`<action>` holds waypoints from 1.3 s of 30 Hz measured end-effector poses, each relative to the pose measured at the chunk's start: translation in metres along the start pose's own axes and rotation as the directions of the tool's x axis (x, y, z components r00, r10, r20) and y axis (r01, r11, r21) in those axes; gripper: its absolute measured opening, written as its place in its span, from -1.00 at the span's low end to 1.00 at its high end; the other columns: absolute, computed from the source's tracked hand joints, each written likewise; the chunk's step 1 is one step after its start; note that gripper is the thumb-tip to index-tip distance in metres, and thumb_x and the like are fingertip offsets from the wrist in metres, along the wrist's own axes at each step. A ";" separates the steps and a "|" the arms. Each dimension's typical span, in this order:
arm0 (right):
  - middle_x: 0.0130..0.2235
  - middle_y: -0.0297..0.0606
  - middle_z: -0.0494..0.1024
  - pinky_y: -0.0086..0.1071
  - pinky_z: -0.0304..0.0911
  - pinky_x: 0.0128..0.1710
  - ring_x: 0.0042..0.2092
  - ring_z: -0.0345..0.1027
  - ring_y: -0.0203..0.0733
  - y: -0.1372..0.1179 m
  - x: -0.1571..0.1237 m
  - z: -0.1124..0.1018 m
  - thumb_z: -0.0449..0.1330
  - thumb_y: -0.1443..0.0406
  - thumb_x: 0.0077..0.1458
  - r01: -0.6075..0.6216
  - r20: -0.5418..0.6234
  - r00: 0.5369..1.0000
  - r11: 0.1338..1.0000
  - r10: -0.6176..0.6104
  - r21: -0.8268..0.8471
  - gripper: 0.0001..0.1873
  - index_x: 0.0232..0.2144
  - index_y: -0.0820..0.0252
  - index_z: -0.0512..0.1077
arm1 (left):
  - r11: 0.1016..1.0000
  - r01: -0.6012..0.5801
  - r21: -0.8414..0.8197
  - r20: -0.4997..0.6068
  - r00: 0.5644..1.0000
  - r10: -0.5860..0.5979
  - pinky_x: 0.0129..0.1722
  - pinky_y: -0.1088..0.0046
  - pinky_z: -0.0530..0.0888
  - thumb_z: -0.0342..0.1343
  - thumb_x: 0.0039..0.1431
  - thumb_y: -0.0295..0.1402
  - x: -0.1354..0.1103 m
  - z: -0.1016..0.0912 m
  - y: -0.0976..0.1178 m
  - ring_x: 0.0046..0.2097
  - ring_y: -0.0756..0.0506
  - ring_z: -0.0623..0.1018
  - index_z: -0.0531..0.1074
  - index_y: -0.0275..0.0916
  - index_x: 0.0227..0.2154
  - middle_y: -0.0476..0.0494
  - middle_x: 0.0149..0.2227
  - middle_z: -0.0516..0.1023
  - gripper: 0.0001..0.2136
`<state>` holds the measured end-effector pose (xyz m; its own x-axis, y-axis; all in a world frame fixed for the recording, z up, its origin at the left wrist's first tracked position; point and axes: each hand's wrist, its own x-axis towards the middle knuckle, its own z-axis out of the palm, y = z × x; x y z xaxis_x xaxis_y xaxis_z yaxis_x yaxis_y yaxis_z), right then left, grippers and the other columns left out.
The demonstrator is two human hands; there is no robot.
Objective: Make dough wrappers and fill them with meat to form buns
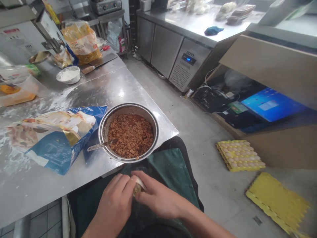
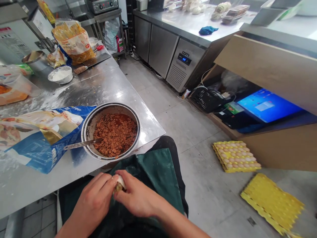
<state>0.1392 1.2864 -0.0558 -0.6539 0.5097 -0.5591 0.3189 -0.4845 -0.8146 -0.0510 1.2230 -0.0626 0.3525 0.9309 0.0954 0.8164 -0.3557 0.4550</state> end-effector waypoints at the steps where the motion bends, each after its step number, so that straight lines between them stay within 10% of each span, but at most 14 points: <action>1: -0.15 -0.31 0.47 -0.28 0.30 -0.14 -0.16 0.33 -0.17 -0.001 -0.001 -0.002 0.24 0.15 0.26 -0.025 0.023 0.999 0.997 0.023 0.079 -0.53 0.17 0.12 0.33 | 1.000 0.020 -0.014 -0.018 1.000 -0.020 -0.18 0.27 0.55 0.08 0.31 -0.58 0.000 -0.001 -0.002 -0.23 -0.11 0.51 0.48 -0.24 -0.12 -0.10 -0.30 0.50 -0.82; 9: -0.15 -0.32 0.41 -0.28 0.37 -0.11 -0.12 0.33 -0.19 0.003 0.002 0.010 0.10 0.03 0.40 0.070 0.015 0.997 0.921 -0.082 0.383 -0.62 0.09 0.12 0.31 | 0.998 0.045 -0.034 -0.133 0.990 -0.049 -0.11 0.31 0.55 0.13 0.28 -0.60 0.004 -0.005 0.001 -0.19 -0.10 0.54 0.47 -0.26 -0.02 -0.13 -0.27 0.52 -0.75; 16: -0.14 -0.29 0.40 -0.27 0.33 -0.14 -0.15 0.31 -0.18 0.004 0.001 0.012 0.02 0.02 0.43 0.094 -0.047 0.995 0.992 -0.090 0.087 -0.68 -0.07 0.12 0.31 | 0.999 0.033 0.016 -0.034 0.999 -0.032 -0.14 0.26 0.56 0.06 0.29 -0.63 0.004 -0.002 0.004 -0.18 -0.11 0.51 0.38 -0.30 0.13 -0.15 -0.20 0.52 -0.63; 21: -0.24 -0.36 0.39 -0.30 0.28 -0.26 -0.28 0.28 -0.23 0.006 0.001 0.009 -0.04 0.05 0.45 0.031 0.001 0.999 0.989 -0.032 0.145 -0.70 0.02 0.09 0.27 | 0.999 0.033 -0.013 -0.078 0.996 -0.034 -0.16 0.25 0.55 0.10 0.29 -0.59 0.006 -0.002 0.006 -0.22 -0.11 0.49 0.45 -0.25 -0.24 -0.11 -0.31 0.46 -0.88; 27: -0.15 -0.27 0.41 -0.25 0.28 -0.09 -0.13 0.29 -0.15 0.003 0.001 0.006 0.00 0.15 0.42 0.091 -0.011 0.996 0.993 -0.092 -0.071 -0.77 -0.07 0.15 0.33 | 1.000 -0.011 0.016 -0.016 1.000 0.011 -0.20 0.26 0.54 0.10 0.27 -0.63 0.005 -0.001 0.006 -0.22 -0.12 0.48 0.44 -0.30 -0.02 -0.13 -0.26 0.49 -0.74; 30: -0.20 -0.29 0.44 -0.24 0.27 -0.11 -0.17 0.30 -0.16 0.003 0.001 0.004 -0.03 0.16 0.43 0.055 -0.011 0.998 0.995 -0.056 -0.080 -0.75 -0.03 0.15 0.34 | 1.000 0.001 -0.002 -0.056 0.998 -0.001 -0.22 0.25 0.52 0.12 0.27 -0.61 0.003 -0.001 0.008 -0.26 -0.12 0.46 0.44 -0.25 -0.26 -0.09 -0.35 0.44 -0.87; 36: -0.10 -0.24 0.52 -0.22 0.31 -0.01 -0.06 0.36 -0.07 0.000 0.003 0.001 0.12 0.18 0.33 0.070 -0.050 0.996 0.995 -0.074 -0.074 -0.79 -0.07 0.13 0.43 | 0.999 -0.022 0.024 0.022 1.000 0.021 -0.19 0.25 0.54 0.07 0.29 -0.63 0.002 0.000 0.005 -0.21 -0.12 0.49 0.40 -0.30 0.09 -0.14 -0.23 0.51 -0.66; 39: -0.15 -0.29 0.51 -0.26 0.32 -0.08 -0.11 0.38 -0.11 -0.002 0.004 -0.001 0.05 0.17 0.37 0.020 -0.015 1.000 1.000 -0.020 -0.003 -0.75 -0.05 0.13 0.43 | 1.000 0.004 0.005 -0.011 1.000 -0.004 -0.21 0.24 0.52 0.11 0.29 -0.59 0.003 -0.002 0.004 -0.25 -0.12 0.47 0.45 -0.24 -0.19 -0.09 -0.33 0.45 -0.86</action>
<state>0.1367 1.2896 -0.0566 -0.6497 0.5300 -0.5450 0.3080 -0.4719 -0.8261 -0.0470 1.2245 -0.0587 0.3441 0.9332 0.1034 0.8200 -0.3523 0.4511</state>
